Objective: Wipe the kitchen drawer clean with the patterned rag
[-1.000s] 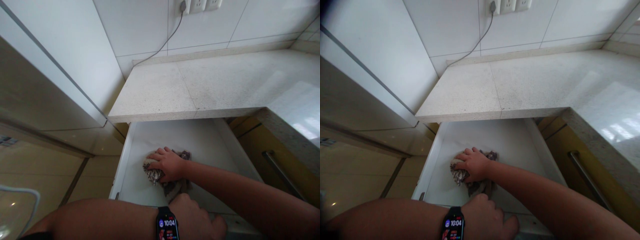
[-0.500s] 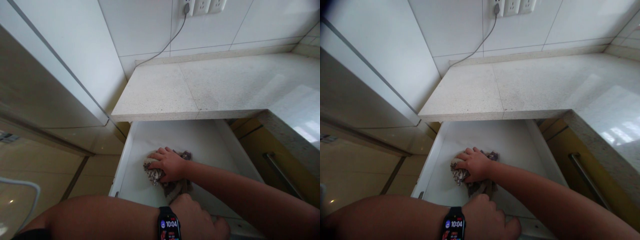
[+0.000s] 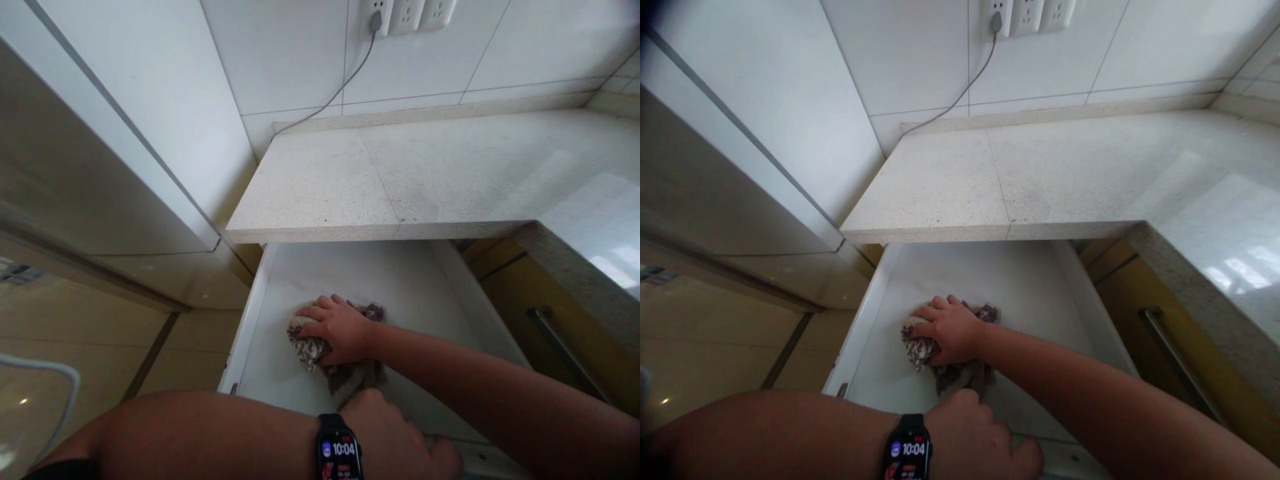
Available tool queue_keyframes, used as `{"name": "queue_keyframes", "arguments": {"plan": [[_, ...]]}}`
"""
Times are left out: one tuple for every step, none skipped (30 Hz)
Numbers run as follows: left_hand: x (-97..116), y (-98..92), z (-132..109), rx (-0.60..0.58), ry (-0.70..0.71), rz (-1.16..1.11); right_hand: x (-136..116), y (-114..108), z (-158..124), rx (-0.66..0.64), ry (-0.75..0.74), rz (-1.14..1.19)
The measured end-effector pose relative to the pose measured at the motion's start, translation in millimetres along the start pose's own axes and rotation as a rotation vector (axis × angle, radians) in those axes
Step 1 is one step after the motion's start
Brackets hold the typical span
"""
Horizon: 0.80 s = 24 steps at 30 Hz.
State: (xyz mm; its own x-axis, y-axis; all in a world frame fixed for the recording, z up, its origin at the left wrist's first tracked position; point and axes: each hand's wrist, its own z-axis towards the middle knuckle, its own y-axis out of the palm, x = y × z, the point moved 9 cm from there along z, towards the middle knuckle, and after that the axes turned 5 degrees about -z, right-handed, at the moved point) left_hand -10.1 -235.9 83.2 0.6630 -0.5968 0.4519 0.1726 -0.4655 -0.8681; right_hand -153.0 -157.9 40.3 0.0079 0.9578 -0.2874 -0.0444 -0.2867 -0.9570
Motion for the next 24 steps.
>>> {"name": "queue_keyframes", "arguments": {"plan": [[-0.1,-1.1,-0.2,0.001,-0.003,0.001,-0.1,0.0,0.1,0.000,0.000,-0.001],[-0.1,-2.1,-0.4,-0.001,-0.004,0.002,-0.2,0.1,0.2,-0.002,-0.001,-0.002],[0.1,-3.1,-0.7,-0.005,-0.004,0.002,-0.1,0.0,0.3,-0.002,0.000,-0.003],[0.5,-3.8,-1.0,-0.012,-0.002,0.001,0.0,-0.1,0.4,-0.002,0.002,-0.005],[0.9,-3.9,-1.2,-0.023,0.000,-0.001,0.2,-0.2,0.4,-0.003,0.003,-0.006],[1.4,-3.5,-1.4,-0.037,0.003,-0.003,0.4,-0.4,0.4,-0.003,0.005,-0.008],[1.4,-3.6,-1.4,-0.042,0.001,-0.003,0.6,-0.5,0.4,-0.004,0.007,-0.011],[1.4,-3.9,-1.3,-0.040,-0.002,-0.003,0.7,-0.6,0.3,-0.005,0.007,-0.013],[1.5,-4.4,-1.1,-0.036,-0.003,-0.005,0.6,-0.7,0.3,-0.006,0.006,-0.017],[1.8,-4.7,-0.7,-0.034,-0.003,-0.011,0.2,-0.7,0.1,-0.009,0.000,-0.021],[1.9,-4.7,-0.4,-0.036,-0.005,-0.017,-0.7,-0.6,0.0,-0.011,-0.010,-0.027],[2.2,-3.5,-0.1,-0.054,-0.004,-0.027,-1.8,-0.4,-0.2,-0.013,-0.023,-0.033],[2.5,-1.7,-0.1,-0.081,-0.005,-0.037,-3.0,-0.4,-0.5,-0.012,-0.036,-0.039],[2.5,-0.5,-0.2,-0.102,-0.009,-0.042,-3.9,-0.3,-0.9,-0.012,-0.050,-0.042],[2.3,-0.4,-0.4,-0.112,-0.015,-0.040,-4.4,-0.3,-1.3,-0.012,-0.061,-0.041],[2.0,-0.9,-0.8,-0.114,-0.022,-0.033,-4.1,-0.3,-1.7,-0.012,-0.070,-0.038],[1.9,-2.3,-1.1,-0.107,-0.023,-0.026,-2.6,-0.5,-2.2,-0.012,-0.070,-0.034],[1.8,-4.3,-1.4,-0.092,-0.024,-0.020,0.4,-1.1,-2.7,-0.011,-0.061,-0.032],[1.3,-6.4,-1.8,-0.076,-0.027,-0.014,5.1,-2.1,-3.3,-0.007,-0.040,-0.033],[1.4,-7.0,-2.2,-0.076,-0.021,-0.016,11.7,-3.7,-4.1,-0.002,-0.007,-0.037],[1.1,-6.6,-2.6,-0.087,-0.018,-0.018,19.8,-5.8,-5.2,0.006,0.037,-0.043],[0.9,-6.0,-2.9,-0.098,-0.013,-0.019,29.0,-8.1,-6.7,0.012,0.085,-0.050],[1.0,-5.2,-3.1,-0.107,-0.005,-0.018,38.7,-10.5,-8.8,0.019,0.136,-0.057],[0.9,-4.6,-3.4,-0.110,0.001,-0.017,48.5,-12.9,-11.3,0.026,0.185,-0.062]]}}
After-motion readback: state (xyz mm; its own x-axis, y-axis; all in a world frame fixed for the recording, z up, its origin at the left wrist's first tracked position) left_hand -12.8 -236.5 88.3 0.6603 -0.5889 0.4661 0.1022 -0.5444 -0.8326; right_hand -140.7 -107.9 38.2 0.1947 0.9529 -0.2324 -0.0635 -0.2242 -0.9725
